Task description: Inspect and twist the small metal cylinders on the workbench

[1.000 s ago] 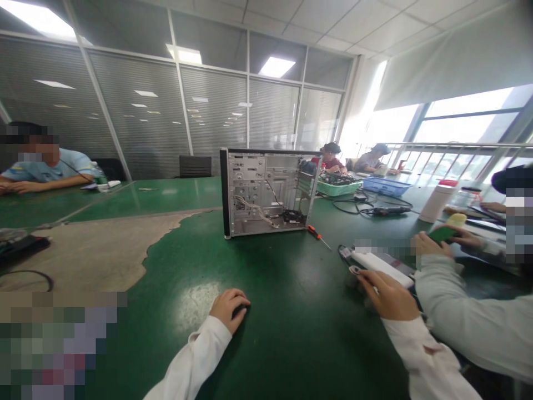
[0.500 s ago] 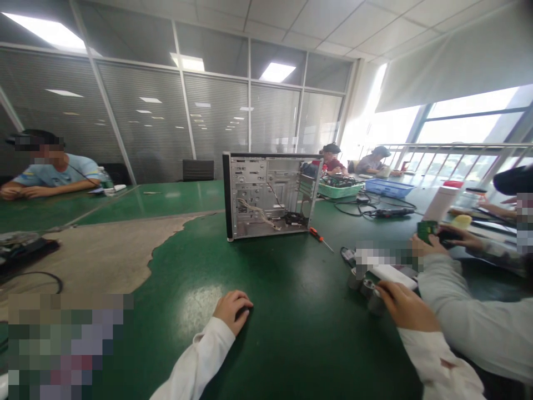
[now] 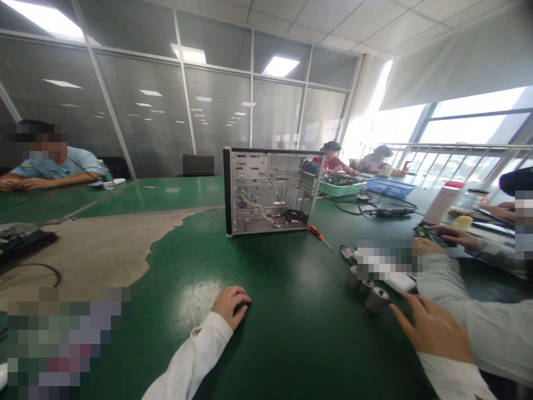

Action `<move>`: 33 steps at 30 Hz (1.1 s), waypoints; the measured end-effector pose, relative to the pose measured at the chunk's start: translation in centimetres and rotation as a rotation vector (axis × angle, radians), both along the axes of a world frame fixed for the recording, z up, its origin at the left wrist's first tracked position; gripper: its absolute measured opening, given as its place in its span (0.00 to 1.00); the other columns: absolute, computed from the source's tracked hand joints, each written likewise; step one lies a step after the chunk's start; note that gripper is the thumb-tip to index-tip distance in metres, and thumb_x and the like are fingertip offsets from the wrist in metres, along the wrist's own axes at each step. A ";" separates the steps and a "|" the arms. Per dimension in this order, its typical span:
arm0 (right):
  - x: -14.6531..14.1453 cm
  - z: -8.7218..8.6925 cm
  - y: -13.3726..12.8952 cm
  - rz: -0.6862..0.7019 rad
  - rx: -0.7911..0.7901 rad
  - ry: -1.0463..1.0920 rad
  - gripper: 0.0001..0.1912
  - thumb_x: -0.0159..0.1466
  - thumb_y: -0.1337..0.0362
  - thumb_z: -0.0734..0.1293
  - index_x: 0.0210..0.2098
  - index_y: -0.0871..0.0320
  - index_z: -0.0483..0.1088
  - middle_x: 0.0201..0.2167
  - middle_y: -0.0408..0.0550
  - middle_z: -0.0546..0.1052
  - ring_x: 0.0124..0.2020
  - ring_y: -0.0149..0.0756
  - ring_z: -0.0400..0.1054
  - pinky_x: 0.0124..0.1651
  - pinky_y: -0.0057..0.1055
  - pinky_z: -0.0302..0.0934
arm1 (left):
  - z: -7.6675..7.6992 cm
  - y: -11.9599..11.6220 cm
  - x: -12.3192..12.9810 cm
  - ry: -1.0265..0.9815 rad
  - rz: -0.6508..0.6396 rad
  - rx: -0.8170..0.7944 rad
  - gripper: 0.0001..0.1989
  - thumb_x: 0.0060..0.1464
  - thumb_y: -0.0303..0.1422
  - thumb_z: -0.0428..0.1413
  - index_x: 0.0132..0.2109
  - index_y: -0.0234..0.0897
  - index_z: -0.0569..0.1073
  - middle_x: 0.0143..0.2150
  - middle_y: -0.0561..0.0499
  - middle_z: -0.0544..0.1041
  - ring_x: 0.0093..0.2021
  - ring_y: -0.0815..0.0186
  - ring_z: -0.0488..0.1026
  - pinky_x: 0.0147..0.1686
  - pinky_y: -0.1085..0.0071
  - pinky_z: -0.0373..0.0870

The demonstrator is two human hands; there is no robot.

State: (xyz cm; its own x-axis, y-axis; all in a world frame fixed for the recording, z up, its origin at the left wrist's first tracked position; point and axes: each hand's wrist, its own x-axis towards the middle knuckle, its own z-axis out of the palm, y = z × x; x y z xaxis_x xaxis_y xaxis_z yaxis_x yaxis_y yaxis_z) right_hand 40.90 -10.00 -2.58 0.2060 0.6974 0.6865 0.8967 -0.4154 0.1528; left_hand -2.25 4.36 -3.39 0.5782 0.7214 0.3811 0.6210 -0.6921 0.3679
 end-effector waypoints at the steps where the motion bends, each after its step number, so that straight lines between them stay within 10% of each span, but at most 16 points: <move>1: 0.5 -0.5 -0.3 0.025 -0.026 0.021 0.19 0.52 0.51 0.57 0.37 0.55 0.65 0.33 0.54 0.71 0.28 0.47 0.66 0.27 0.39 0.56 | 0.0 0.0 0.0 -0.002 0.000 0.001 0.10 0.42 0.27 0.49 0.33 0.40 0.71 0.36 0.50 0.71 0.39 0.62 0.66 0.38 0.65 0.63; 10: 1.1 -2.6 -1.8 0.264 -0.149 0.383 0.17 0.54 0.57 0.57 0.42 0.53 0.60 0.34 0.53 0.68 0.31 0.42 0.68 0.31 0.37 0.63 | 0.0 0.0 0.0 -0.007 -0.006 -0.001 0.10 0.43 0.27 0.49 0.33 0.40 0.71 0.36 0.50 0.71 0.39 0.63 0.66 0.38 0.65 0.63; 23: -21.5 3.5 6.1 1.153 -0.443 0.717 0.33 0.52 0.68 0.61 0.55 0.54 0.44 0.40 0.48 0.65 0.41 0.34 0.61 0.46 0.32 0.57 | 0.1 -0.1 -0.1 -0.034 0.000 -0.045 0.15 0.42 0.26 0.47 0.41 0.39 0.68 0.39 0.48 0.70 0.41 0.62 0.65 0.40 0.63 0.63; 33: -26.1 0.9 12.4 1.289 -0.334 0.976 0.41 0.46 0.78 0.60 0.56 0.53 0.42 0.49 0.51 0.57 0.47 0.37 0.56 0.42 0.33 0.61 | -0.7 0.2 -0.3 -0.225 0.105 -0.076 0.33 0.32 0.18 0.43 0.51 0.36 0.55 0.44 0.46 0.65 0.45 0.62 0.63 0.47 0.60 0.59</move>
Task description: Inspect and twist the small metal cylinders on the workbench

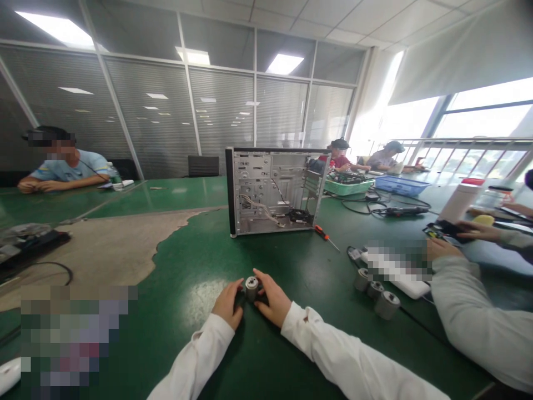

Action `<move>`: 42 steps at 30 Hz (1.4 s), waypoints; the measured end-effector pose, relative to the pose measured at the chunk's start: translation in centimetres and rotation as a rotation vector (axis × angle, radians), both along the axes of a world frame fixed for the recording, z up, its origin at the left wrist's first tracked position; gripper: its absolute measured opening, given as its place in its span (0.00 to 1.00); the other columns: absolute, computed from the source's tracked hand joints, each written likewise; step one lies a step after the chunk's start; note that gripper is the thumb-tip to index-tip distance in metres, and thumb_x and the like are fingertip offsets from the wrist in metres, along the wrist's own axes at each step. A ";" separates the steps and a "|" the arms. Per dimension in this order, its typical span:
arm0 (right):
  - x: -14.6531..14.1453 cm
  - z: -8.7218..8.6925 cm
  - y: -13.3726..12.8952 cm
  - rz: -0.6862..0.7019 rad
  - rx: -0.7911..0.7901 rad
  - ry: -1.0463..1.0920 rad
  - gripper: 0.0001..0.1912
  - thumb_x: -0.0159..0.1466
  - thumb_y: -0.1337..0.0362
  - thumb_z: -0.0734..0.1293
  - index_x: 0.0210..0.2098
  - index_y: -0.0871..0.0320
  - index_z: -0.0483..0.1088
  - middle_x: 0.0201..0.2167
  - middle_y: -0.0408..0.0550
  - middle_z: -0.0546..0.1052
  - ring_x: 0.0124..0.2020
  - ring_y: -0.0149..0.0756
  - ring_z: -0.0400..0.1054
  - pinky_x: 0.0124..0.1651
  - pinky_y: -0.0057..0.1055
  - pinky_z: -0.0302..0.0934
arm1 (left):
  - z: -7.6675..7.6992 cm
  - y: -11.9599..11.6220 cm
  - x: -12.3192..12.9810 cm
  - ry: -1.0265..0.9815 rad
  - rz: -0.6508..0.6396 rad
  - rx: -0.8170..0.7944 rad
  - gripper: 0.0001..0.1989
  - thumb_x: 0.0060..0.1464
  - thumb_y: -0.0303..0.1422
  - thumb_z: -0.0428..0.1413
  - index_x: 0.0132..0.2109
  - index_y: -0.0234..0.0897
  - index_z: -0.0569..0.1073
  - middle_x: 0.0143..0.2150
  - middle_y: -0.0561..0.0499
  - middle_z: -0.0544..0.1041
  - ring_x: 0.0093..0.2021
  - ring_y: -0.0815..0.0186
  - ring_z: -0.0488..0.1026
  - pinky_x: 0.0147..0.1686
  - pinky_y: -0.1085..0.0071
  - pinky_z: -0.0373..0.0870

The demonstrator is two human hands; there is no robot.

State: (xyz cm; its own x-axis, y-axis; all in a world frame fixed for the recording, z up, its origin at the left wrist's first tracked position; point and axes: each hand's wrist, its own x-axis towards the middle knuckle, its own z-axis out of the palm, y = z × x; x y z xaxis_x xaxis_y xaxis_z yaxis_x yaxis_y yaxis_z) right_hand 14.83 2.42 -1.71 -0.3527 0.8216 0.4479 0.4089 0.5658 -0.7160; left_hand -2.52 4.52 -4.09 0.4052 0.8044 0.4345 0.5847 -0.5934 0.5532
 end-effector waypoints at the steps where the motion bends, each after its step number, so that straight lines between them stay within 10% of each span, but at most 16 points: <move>1: 0.1 -0.1 0.1 0.004 -0.003 0.014 0.41 0.45 0.78 0.59 0.56 0.53 0.42 0.49 0.51 0.57 0.47 0.37 0.56 0.42 0.33 0.61 | 0.0 0.0 0.0 0.004 -0.003 0.005 0.33 0.32 0.19 0.44 0.51 0.36 0.55 0.44 0.46 0.65 0.45 0.62 0.63 0.46 0.60 0.60; 26: 0.4 0.5 0.0 -0.040 0.024 -0.052 0.24 0.52 0.73 0.58 0.48 0.54 0.54 0.43 0.47 0.65 0.43 0.34 0.60 0.46 0.35 0.55 | 0.5 -0.6 0.4 0.150 0.004 0.057 0.21 0.39 0.29 0.49 0.45 0.35 0.62 0.43 0.44 0.66 0.44 0.58 0.63 0.43 0.60 0.61; 42: 0.9 -0.4 1.8 0.197 -0.973 1.078 0.18 0.50 0.61 0.66 0.40 0.57 0.60 0.21 0.41 0.71 0.18 0.26 0.64 0.23 0.24 0.55 | 1.9 -2.0 1.3 0.144 -0.113 0.133 0.23 0.44 0.36 0.50 0.49 0.35 0.58 0.39 0.45 0.68 0.40 0.60 0.64 0.40 0.62 0.62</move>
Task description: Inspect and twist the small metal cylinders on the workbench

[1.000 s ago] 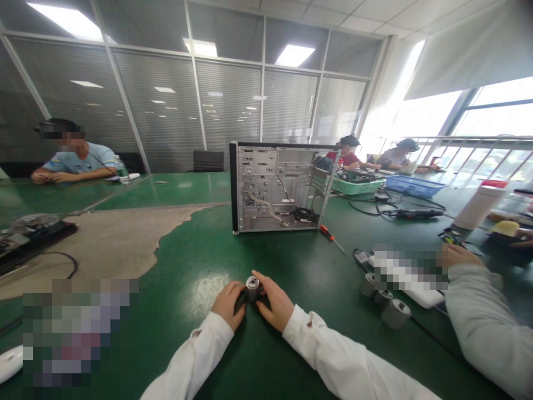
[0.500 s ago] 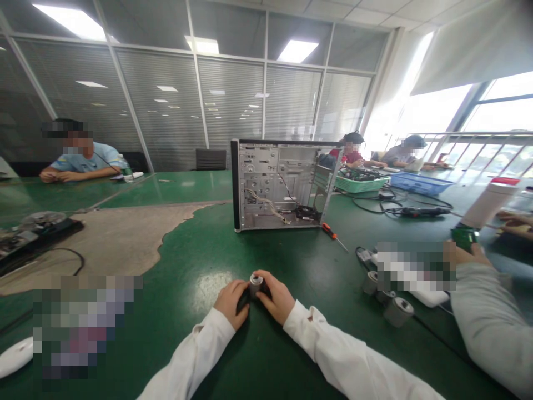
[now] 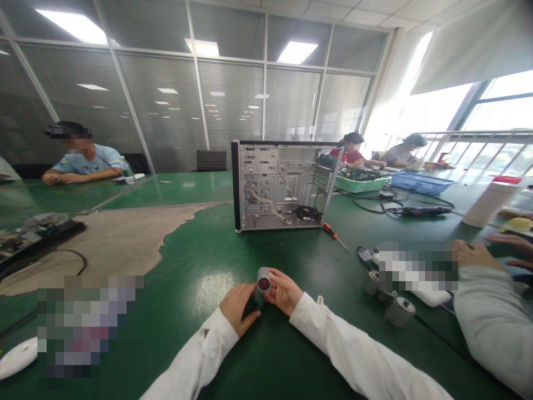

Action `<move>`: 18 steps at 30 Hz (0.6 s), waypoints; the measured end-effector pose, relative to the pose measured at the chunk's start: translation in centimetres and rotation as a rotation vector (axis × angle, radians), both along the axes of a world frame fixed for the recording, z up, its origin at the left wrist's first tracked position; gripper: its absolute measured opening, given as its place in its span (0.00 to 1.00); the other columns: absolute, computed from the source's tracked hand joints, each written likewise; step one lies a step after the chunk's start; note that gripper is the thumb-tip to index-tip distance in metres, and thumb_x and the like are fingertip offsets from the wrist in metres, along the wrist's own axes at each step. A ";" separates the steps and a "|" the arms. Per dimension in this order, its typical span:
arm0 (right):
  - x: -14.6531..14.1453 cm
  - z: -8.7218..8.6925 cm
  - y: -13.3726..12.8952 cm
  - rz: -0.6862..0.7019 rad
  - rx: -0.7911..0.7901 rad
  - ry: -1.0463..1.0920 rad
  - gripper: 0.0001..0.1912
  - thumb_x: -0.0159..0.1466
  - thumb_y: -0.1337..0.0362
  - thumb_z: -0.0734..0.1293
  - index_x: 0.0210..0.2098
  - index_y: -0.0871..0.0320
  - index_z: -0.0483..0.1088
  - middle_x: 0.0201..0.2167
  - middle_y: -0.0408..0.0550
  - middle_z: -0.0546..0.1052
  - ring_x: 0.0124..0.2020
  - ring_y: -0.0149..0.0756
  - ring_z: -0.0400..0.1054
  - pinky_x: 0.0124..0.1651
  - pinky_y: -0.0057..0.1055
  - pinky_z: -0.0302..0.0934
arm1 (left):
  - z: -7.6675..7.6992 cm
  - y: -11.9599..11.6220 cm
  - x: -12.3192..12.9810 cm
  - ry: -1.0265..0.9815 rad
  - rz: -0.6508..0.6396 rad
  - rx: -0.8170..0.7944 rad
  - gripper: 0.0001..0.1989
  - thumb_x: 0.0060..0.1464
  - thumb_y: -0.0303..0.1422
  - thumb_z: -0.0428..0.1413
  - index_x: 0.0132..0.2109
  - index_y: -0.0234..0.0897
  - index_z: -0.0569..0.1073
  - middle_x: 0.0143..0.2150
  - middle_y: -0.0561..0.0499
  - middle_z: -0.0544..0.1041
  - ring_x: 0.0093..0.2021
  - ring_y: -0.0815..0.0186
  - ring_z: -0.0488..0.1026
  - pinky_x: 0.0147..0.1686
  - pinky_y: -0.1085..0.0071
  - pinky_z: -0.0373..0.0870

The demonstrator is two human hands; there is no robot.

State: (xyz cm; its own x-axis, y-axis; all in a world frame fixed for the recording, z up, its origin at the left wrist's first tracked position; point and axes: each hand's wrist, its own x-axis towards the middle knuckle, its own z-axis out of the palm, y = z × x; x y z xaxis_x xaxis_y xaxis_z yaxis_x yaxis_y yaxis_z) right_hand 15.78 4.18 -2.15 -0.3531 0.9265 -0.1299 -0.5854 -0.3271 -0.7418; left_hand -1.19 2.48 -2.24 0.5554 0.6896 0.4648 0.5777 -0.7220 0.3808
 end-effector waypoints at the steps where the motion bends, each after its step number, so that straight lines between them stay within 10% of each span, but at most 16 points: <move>1: 0.1 0.0 0.0 0.028 -0.047 0.034 0.17 0.51 0.61 0.66 0.39 0.57 0.61 0.21 0.42 0.72 0.19 0.26 0.64 0.24 0.24 0.56 | -0.1 0.0 0.0 0.007 -0.004 0.007 0.23 0.45 0.35 0.50 0.50 0.35 0.58 0.40 0.45 0.68 0.40 0.60 0.64 0.40 0.62 0.62; 18: 0.8 0.6 0.2 0.170 -0.174 0.259 0.15 0.55 0.55 0.57 0.29 0.62 0.65 0.18 0.45 0.68 0.15 0.22 0.55 0.25 0.24 0.53 | -0.5 0.2 -0.1 -0.002 0.002 -0.004 0.22 0.47 0.32 0.47 0.51 0.35 0.57 0.41 0.44 0.67 0.41 0.61 0.64 0.41 0.62 0.62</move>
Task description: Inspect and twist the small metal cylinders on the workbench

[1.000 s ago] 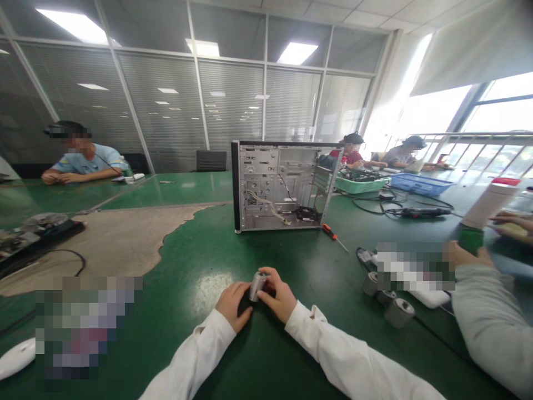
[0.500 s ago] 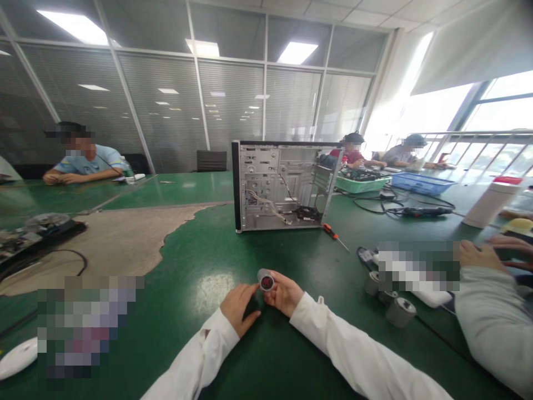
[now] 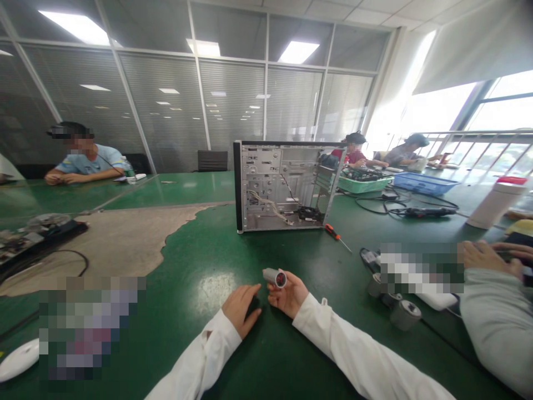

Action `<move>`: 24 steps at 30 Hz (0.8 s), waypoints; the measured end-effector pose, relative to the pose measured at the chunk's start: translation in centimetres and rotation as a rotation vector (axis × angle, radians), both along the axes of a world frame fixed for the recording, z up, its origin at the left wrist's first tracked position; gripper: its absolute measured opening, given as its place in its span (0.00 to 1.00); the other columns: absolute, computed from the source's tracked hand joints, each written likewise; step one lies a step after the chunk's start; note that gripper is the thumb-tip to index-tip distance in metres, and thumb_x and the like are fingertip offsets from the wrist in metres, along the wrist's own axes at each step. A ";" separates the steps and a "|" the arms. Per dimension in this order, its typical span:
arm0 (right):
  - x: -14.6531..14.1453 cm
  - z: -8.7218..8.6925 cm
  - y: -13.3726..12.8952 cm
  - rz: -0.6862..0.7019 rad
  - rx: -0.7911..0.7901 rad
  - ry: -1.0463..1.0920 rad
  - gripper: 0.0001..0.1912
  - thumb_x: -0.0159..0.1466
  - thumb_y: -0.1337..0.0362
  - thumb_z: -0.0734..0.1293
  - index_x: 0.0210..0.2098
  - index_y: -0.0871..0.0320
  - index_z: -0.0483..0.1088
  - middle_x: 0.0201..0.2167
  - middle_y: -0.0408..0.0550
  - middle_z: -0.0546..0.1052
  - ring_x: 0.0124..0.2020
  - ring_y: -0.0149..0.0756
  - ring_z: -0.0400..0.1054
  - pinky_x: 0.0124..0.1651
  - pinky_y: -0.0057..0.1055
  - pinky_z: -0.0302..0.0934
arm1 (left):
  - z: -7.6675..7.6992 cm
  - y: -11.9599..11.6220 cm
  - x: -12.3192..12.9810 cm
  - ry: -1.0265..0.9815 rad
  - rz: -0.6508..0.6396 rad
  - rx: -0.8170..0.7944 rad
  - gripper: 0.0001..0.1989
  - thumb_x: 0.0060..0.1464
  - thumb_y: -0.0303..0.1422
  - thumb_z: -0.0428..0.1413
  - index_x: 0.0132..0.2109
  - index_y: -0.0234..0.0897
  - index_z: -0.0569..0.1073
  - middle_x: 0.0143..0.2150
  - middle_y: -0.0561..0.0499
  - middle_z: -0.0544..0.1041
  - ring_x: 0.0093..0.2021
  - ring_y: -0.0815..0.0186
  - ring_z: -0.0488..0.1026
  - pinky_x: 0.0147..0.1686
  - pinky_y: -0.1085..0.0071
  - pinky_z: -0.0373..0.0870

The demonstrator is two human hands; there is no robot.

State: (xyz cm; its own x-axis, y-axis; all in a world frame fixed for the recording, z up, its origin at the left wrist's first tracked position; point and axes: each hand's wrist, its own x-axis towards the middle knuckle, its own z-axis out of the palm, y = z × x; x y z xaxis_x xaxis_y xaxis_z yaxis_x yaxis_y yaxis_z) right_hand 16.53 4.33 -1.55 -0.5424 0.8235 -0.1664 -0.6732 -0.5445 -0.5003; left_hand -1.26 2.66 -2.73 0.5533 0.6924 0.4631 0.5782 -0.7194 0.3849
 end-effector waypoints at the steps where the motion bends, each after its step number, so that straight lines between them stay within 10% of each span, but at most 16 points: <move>1: 0.0 0.0 0.0 0.001 0.011 0.004 0.15 0.55 0.56 0.57 0.31 0.62 0.65 0.18 0.44 0.67 0.15 0.22 0.54 0.25 0.24 0.52 | 0.0 0.0 0.0 0.000 -0.002 0.001 0.22 0.47 0.32 0.47 0.51 0.35 0.57 0.41 0.44 0.68 0.41 0.61 0.64 0.41 0.62 0.62; 12: -0.8 0.4 -0.8 -0.179 0.238 -0.157 0.17 0.49 0.65 0.61 0.39 0.55 0.62 0.26 0.42 0.68 0.23 0.29 0.63 0.25 0.27 0.55 | 1.0 -0.5 0.2 -0.026 -0.026 -0.042 0.22 0.48 0.37 0.46 0.50 0.35 0.57 0.41 0.44 0.67 0.42 0.61 0.64 0.42 0.62 0.61; 24: -1.4 0.2 -3.4 -0.458 1.073 -1.046 0.23 0.52 0.67 0.61 0.48 0.53 0.57 0.28 0.42 0.68 0.25 0.27 0.60 0.29 0.27 0.57 | 1.8 -0.6 -0.1 -0.143 -0.017 -0.203 0.18 0.48 0.41 0.46 0.44 0.35 0.63 0.37 0.46 0.69 0.38 0.63 0.66 0.38 0.65 0.64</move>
State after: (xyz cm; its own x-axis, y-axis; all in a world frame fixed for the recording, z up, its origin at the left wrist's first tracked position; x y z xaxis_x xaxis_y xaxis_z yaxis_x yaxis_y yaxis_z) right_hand 15.12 0.92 -1.33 -0.2455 0.8559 0.4552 0.2055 0.5049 -0.8384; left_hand -1.32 2.10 -0.89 0.5046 0.7702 0.3900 0.4957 -0.6283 0.5996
